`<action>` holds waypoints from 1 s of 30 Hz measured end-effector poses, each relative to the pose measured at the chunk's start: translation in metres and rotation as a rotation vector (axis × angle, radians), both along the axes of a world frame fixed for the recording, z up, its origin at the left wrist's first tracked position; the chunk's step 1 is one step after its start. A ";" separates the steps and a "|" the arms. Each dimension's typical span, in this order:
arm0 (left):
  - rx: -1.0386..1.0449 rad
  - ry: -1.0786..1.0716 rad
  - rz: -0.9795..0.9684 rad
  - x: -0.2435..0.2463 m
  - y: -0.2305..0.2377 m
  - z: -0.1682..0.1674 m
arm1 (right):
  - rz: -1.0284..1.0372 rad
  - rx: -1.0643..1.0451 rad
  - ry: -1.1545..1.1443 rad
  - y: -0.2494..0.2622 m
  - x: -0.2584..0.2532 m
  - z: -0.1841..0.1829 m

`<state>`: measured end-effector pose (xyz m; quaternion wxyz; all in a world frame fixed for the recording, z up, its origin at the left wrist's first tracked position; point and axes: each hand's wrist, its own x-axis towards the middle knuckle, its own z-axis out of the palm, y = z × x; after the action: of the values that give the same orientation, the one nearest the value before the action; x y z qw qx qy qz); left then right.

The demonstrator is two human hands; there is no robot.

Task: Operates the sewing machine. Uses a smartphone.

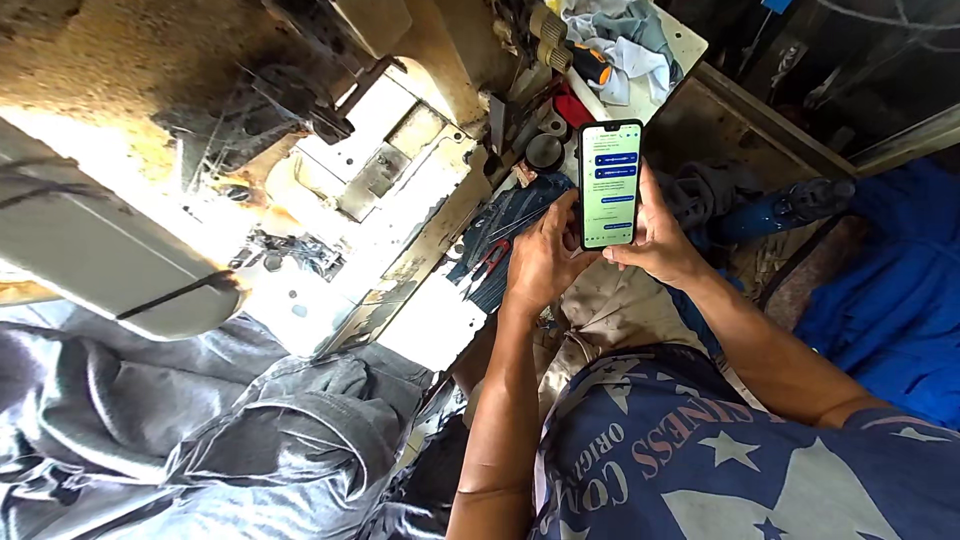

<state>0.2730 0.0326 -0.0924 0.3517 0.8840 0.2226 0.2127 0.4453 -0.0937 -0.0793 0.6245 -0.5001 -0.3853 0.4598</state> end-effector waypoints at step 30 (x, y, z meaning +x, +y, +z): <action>0.020 0.000 -0.010 -0.006 -0.005 0.006 | -0.055 -0.069 -0.007 -0.002 -0.005 0.005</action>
<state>0.2674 0.0281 -0.0863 0.3439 0.8886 0.2158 0.2132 0.4400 -0.0954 -0.0740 0.6180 -0.5334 -0.3576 0.4535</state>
